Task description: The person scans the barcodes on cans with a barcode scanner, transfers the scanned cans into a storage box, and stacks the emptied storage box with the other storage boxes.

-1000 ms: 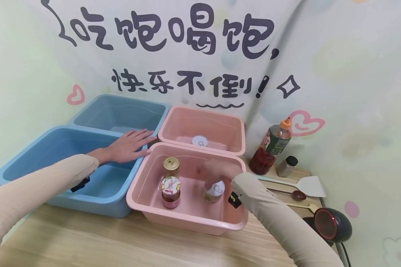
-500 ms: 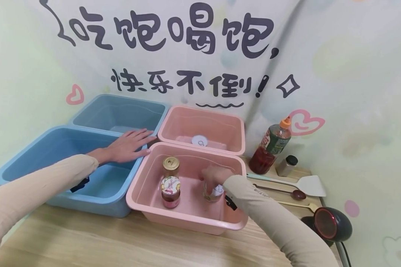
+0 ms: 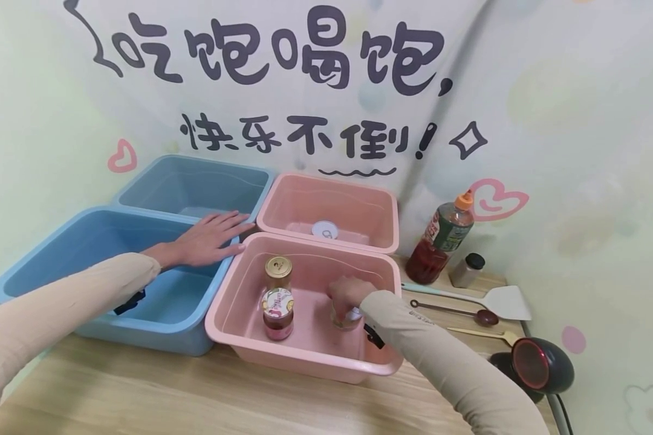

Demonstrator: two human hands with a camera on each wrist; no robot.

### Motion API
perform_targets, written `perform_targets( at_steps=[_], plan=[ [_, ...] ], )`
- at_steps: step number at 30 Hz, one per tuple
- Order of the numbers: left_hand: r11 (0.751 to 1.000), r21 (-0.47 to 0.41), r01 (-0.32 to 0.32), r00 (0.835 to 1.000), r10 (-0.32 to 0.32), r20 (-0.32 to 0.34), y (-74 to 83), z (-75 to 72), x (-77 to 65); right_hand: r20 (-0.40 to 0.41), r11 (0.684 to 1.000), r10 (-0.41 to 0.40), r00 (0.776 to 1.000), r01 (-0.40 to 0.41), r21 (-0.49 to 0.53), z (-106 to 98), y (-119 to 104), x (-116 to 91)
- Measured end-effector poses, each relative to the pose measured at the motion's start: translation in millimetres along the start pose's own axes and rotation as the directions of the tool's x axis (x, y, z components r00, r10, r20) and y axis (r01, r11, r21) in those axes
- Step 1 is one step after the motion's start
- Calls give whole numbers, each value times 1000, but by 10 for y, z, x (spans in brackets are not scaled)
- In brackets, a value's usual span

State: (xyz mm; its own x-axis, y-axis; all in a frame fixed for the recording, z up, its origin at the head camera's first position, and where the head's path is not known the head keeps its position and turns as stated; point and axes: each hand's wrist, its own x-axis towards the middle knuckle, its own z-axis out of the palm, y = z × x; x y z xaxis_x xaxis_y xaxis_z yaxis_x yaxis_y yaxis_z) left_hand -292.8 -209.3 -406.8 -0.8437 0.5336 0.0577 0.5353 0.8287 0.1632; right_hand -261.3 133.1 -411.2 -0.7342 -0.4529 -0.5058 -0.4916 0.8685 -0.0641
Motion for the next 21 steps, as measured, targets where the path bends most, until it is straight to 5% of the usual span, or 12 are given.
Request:
perform_targets(
  at_steps=[10, 21],
  plan=[
    [1000, 5, 0, 1000, 0, -2, 4, 0, 14, 24, 999, -19, 1000, 18, 39, 14, 59, 50],
    [1000, 10, 0, 1000, 0, 0, 3, -10, 11, 104, 979, 2, 995, -23, 203, 79, 13, 71]
  ],
)
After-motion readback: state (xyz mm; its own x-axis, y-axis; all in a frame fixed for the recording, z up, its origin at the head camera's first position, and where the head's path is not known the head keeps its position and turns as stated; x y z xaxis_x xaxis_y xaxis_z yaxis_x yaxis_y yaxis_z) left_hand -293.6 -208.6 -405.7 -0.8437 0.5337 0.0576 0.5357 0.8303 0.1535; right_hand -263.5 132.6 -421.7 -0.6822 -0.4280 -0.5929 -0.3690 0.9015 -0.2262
